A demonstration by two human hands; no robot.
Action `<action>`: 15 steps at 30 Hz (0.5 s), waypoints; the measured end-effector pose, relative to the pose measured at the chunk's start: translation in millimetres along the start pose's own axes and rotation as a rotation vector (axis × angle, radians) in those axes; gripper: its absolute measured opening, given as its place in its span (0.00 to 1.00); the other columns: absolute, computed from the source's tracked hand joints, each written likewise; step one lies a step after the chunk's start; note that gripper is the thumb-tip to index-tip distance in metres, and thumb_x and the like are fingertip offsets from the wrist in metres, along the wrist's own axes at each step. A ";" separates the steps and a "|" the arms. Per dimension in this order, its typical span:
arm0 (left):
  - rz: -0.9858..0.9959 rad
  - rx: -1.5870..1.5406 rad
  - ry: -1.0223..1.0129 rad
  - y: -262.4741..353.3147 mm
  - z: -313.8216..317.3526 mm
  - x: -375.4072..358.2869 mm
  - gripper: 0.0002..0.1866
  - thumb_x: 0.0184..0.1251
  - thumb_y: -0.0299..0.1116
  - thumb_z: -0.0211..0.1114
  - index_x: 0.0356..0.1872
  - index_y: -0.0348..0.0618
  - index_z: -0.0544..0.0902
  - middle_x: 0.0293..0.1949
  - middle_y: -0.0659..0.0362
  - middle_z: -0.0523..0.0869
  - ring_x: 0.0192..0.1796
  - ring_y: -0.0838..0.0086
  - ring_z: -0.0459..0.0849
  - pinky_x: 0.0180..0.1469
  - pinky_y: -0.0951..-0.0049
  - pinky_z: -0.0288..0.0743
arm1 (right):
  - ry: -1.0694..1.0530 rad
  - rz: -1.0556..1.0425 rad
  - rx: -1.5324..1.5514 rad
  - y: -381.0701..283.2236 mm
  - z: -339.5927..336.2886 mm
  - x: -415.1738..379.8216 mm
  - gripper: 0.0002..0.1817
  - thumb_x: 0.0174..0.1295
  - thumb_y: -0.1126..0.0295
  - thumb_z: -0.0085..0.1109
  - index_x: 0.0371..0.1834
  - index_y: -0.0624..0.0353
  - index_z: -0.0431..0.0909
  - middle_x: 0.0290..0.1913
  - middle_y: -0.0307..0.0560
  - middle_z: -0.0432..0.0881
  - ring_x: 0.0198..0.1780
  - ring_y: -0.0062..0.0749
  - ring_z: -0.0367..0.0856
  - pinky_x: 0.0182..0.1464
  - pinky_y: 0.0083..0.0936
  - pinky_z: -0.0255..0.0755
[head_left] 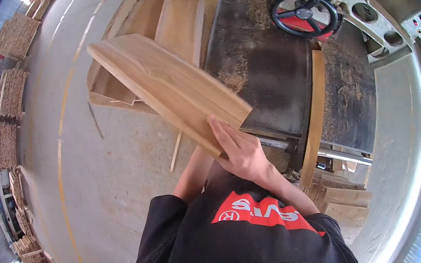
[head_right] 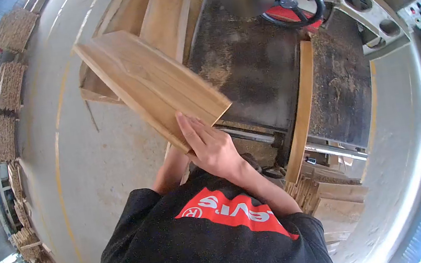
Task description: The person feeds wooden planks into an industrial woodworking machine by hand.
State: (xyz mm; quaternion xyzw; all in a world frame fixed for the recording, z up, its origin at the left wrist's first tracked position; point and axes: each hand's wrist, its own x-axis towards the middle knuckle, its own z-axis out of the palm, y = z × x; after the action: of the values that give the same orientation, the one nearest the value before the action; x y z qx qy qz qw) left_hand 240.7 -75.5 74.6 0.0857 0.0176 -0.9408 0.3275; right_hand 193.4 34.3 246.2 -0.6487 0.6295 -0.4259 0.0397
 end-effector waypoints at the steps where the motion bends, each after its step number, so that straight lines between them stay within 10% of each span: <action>1: 0.019 0.064 0.033 -2.5 -0.9 -2.3 0.34 0.84 0.64 0.53 0.68 0.44 0.80 0.53 0.61 0.87 0.52 0.73 0.85 0.54 0.70 0.79 | 0.037 0.055 0.019 -2.1 -5.1 -4.6 0.51 0.46 0.76 0.75 0.79 0.72 0.66 0.67 0.66 0.83 0.61 0.53 0.89 0.61 0.43 0.86; 5: 0.260 0.886 0.327 -2.8 -1.8 -23.9 0.33 0.83 0.64 0.54 0.68 0.45 0.80 0.52 0.62 0.87 0.52 0.74 0.85 0.53 0.70 0.79 | 0.088 0.370 0.052 3.8 -24.5 -24.2 0.41 0.58 0.74 0.75 0.76 0.70 0.70 0.55 0.66 0.88 0.49 0.58 0.93 0.47 0.41 0.88; 8: 0.145 0.951 0.780 5.1 39.2 -57.0 0.33 0.81 0.57 0.63 0.72 0.41 0.79 0.50 0.62 0.88 0.48 0.79 0.84 0.46 0.73 0.74 | 0.300 0.441 0.012 26.7 -25.8 -54.7 0.22 0.71 0.68 0.71 0.62 0.70 0.81 0.42 0.64 0.91 0.36 0.49 0.94 0.41 0.34 0.85; 11: 0.211 1.569 0.482 20.8 -12.7 -107.4 0.49 0.64 0.57 0.79 0.77 0.31 0.72 0.66 0.50 0.84 0.62 0.66 0.84 0.61 0.65 0.76 | 0.192 0.735 0.146 41.9 -29.6 -104.9 0.17 0.70 0.66 0.73 0.52 0.71 0.83 0.36 0.60 0.89 0.30 0.35 0.90 0.34 0.30 0.80; 14: 0.341 2.118 0.232 22.3 -18.6 -137.3 0.59 0.52 0.53 0.87 0.79 0.26 0.68 0.75 0.39 0.77 0.76 0.53 0.76 0.75 0.55 0.70 | 0.203 0.862 0.313 54.7 -10.7 -160.3 0.17 0.70 0.61 0.72 0.42 0.69 0.83 0.28 0.63 0.85 0.32 0.51 0.91 0.33 0.37 0.78; 15: 0.336 2.216 0.187 20.8 1.4 -144.4 0.61 0.49 0.52 0.88 0.79 0.26 0.67 0.77 0.37 0.74 0.78 0.49 0.73 0.78 0.51 0.66 | 0.176 0.924 0.334 64.6 3.2 -184.4 0.18 0.71 0.61 0.72 0.44 0.69 0.83 0.30 0.58 0.86 0.33 0.41 0.89 0.34 0.35 0.78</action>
State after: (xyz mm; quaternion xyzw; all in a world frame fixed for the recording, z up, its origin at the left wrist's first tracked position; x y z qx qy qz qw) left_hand 364.6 -3.4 101.4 0.4010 -0.8155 -0.3714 0.1906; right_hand 173.3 176.3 113.5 -0.2483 0.7751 -0.5120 0.2745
